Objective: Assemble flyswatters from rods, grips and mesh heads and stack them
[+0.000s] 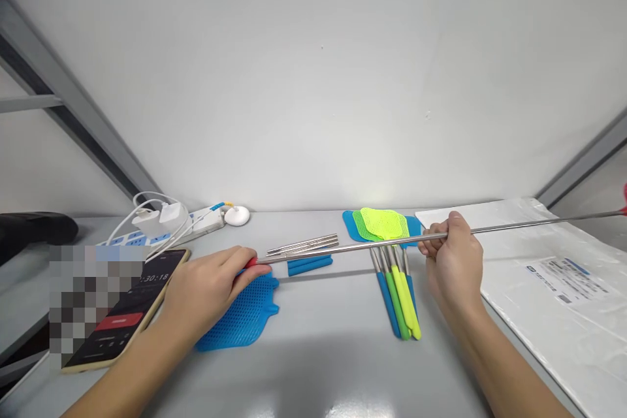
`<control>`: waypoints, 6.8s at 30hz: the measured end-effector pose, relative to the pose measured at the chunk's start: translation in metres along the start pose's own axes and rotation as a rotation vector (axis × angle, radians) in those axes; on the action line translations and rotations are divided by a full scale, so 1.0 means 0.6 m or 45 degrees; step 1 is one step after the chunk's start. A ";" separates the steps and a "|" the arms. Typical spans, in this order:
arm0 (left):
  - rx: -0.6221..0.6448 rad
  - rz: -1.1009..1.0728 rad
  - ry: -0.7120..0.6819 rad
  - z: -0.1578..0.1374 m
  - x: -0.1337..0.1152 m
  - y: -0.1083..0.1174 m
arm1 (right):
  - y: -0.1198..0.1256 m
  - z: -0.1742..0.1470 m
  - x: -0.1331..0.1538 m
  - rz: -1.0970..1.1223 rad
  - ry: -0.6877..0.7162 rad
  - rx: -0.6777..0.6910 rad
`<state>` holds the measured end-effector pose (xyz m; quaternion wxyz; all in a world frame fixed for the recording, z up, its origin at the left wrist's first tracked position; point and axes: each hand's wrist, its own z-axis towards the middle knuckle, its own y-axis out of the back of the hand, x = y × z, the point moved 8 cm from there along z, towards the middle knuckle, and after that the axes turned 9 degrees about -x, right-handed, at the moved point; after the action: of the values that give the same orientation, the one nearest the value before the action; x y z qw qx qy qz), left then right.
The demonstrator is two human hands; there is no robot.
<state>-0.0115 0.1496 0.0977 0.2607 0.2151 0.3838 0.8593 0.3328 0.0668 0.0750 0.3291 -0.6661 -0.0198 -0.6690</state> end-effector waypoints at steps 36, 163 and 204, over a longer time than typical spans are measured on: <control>-0.046 -0.335 -0.123 -0.035 -0.143 0.015 | -0.049 -0.164 -0.056 -0.297 -0.102 0.413; 1.010 -2.204 1.128 -0.096 -0.181 -0.067 | -0.085 -0.218 -0.078 -0.047 -0.371 0.751; -0.017 -1.208 -0.048 -0.046 -0.158 0.022 | -0.063 -0.083 -0.092 -2.263 0.521 0.786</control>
<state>0.0422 0.0689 0.0747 0.6328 0.0299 0.4294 0.6436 0.2660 0.0961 0.0351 -0.1401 -0.1622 -0.6345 -0.7426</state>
